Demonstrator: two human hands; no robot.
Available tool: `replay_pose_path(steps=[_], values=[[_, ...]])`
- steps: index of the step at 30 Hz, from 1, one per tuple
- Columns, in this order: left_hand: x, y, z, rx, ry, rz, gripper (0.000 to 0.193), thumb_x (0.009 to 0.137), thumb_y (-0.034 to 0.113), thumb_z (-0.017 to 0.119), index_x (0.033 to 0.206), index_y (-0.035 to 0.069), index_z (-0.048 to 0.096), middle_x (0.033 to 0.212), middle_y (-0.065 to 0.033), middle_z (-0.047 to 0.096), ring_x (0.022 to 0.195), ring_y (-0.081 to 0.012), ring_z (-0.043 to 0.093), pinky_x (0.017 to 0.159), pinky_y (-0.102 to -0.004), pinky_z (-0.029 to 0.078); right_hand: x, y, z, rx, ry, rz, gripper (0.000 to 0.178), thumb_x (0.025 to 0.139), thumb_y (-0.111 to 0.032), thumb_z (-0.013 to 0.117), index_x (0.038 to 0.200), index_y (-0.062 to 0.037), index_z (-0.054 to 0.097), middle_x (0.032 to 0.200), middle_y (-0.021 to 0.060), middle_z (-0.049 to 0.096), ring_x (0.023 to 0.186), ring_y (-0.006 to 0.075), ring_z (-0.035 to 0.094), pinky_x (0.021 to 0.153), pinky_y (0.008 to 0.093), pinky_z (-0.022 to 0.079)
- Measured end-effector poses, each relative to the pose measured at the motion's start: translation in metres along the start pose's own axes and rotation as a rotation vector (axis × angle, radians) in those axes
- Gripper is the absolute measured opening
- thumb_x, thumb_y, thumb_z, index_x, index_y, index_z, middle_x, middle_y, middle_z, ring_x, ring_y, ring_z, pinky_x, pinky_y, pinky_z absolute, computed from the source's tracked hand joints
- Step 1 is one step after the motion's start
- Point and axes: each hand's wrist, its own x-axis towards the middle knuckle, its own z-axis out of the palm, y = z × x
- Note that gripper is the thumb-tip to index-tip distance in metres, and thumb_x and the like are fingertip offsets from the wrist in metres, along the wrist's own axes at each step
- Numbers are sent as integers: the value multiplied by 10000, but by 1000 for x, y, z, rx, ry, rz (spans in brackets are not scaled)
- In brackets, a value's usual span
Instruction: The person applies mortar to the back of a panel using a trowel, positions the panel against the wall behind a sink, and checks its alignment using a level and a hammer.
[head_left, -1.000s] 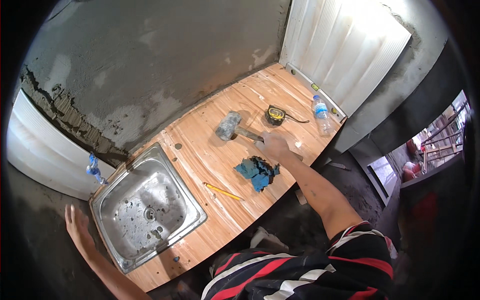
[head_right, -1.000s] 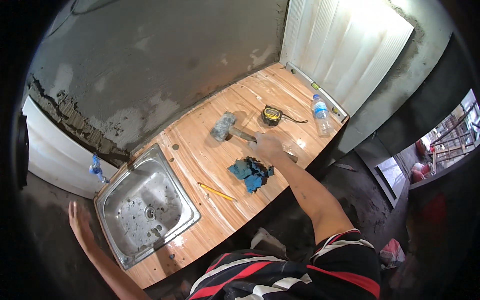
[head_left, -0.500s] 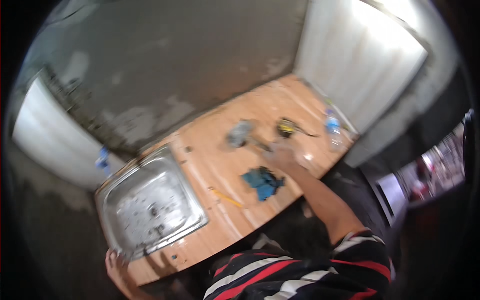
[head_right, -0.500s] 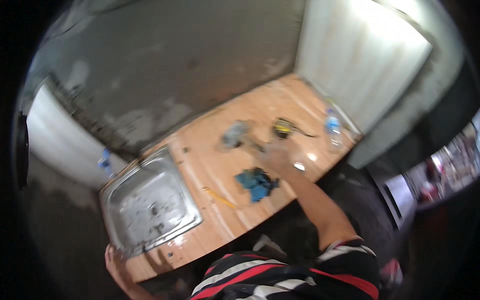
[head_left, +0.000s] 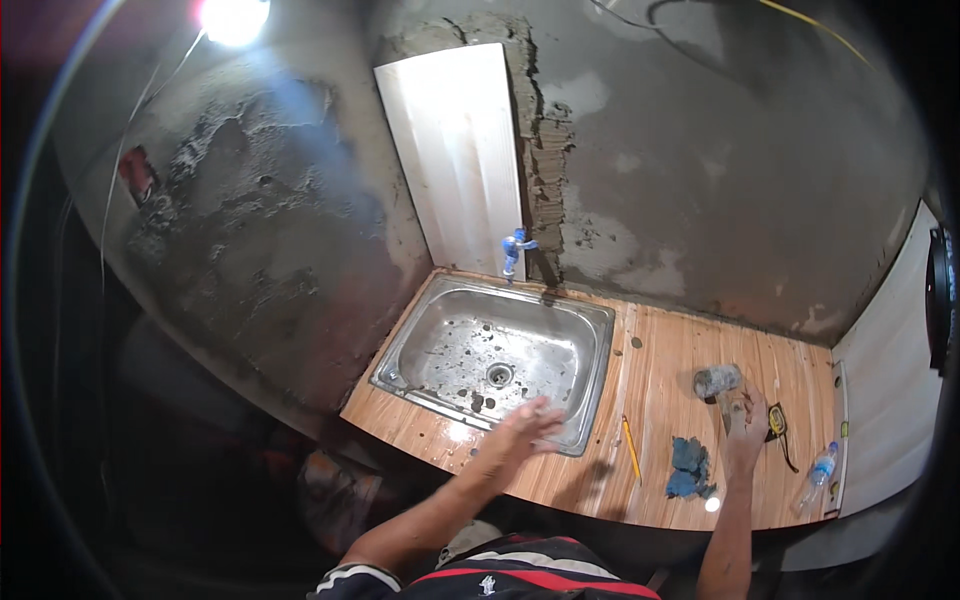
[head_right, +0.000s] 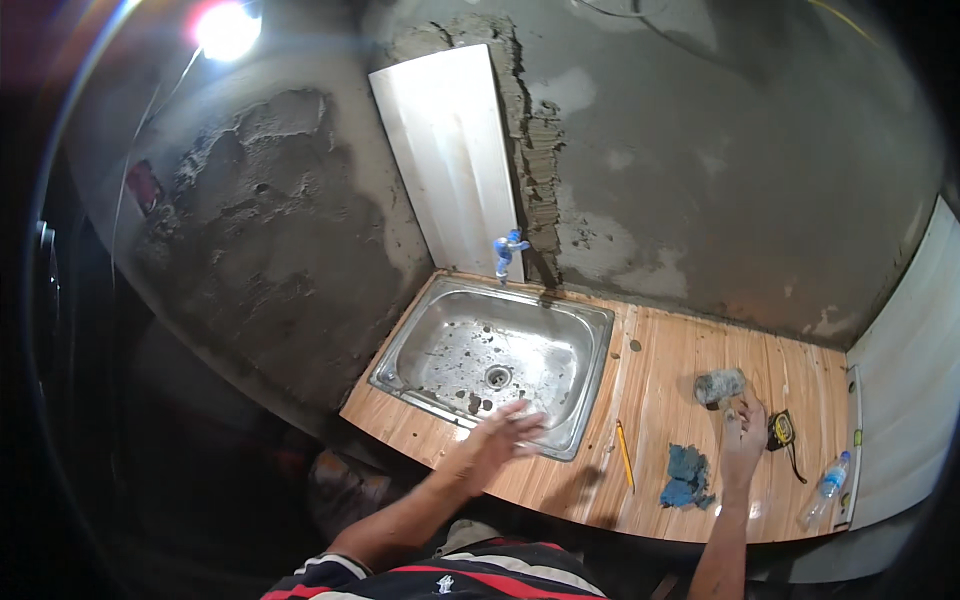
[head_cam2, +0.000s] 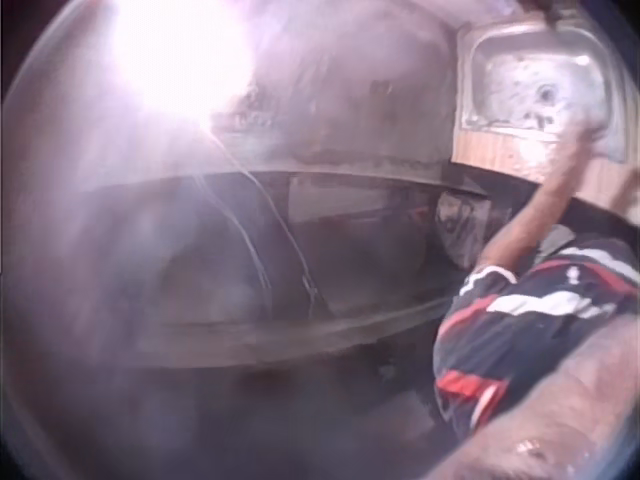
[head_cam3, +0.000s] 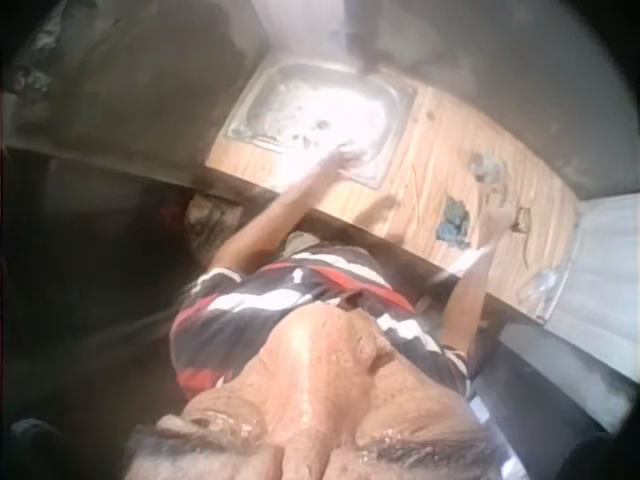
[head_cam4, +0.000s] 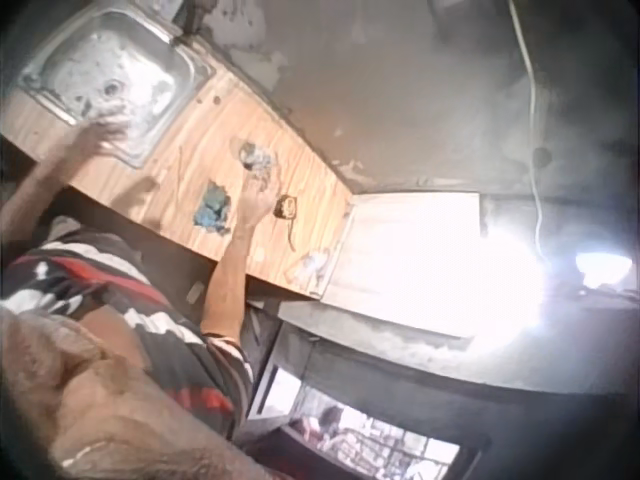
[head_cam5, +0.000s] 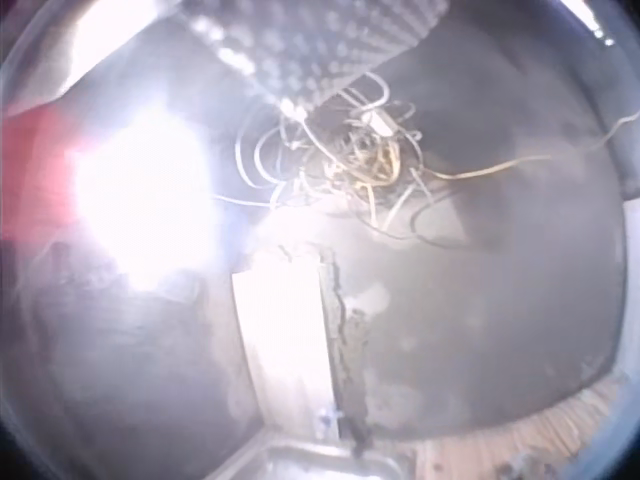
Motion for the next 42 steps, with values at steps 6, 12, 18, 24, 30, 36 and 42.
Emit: replay_pose_path(steps=[6, 12, 18, 24, 30, 36, 42], values=[[27, -28, 72, -745, -259, -311, 1023, 871, 847, 501, 1514, 68, 341, 1556, -253, 420, 1381, -413, 481, 1157, -561, 363, -84, -150, 83, 464, -281, -353, 819, 979, -684, 502, 1399, 18, 544, 1363, 108, 601, 1203, 222, 587, 1033, 400, 459], [36, 12, 37, -886, -272, -193, 998, 851, 860, 514, 1456, 72, 424, 1539, -270, 420, 1355, -459, 483, 1125, -649, 356, -127, -148, 124, -154, -324, -721, 700, 930, -614, 640, 1314, -29, 627, 1357, 152, 639, 1242, 381, 594, 1094, 501, 378], [2, 81, -53, -401, -325, 113, 871, 996, 544, 594, 1615, 48, 236, 1528, -226, 474, 1454, -352, 436, 1211, -488, 322, -157, -94, 119, 219, -334, 44, 464, 931, -317, 730, 1253, 6, 647, 1167, 175, 677, 1045, 311, 667, 925, 411, 508], [-42, 74, -165, 120, -828, -225, 507, 991, 231, 695, 1414, -23, 579, 1206, -145, 730, 1057, -234, 676, 990, -379, 508, -186, -87, 120, -58, -33, 6, 342, 899, -166, 712, 1160, 47, 656, 1088, 184, 660, 975, 283, 645, 860, 375, 524], [-70, 43, -193, 548, -950, -437, 403, 1024, 152, 629, 1394, -8, 607, 1287, -87, 718, 1136, -176, 666, 1040, -299, 485, -171, -100, 75, -164, 178, 32, 293, 914, -47, 632, 1187, 57, 653, 1115, 162, 675, 1026, 280, 648, 933, 380, 521], [-126, -174, -402, 1264, -482, 32, 437, 960, 201, 665, 1334, -22, 622, 1209, -194, 719, 1056, -259, 693, 906, -388, 543, -117, -80, 23, -286, 561, -24, 296, 916, -134, 730, 1172, 8, 685, 1100, 188, 684, 963, 292, 675, 839, 356, 550], [-60, -202, -269, 1486, -379, -270, 383, 971, 207, 636, 1292, -2, 635, 1182, -186, 718, 1041, -266, 693, 893, -395, 546, -131, -5, -96, -443, 894, -81, 230, 933, -162, 726, 1078, 14, 701, 1037, 180, 699, 869, 273, 689, 741, 354, 546]])
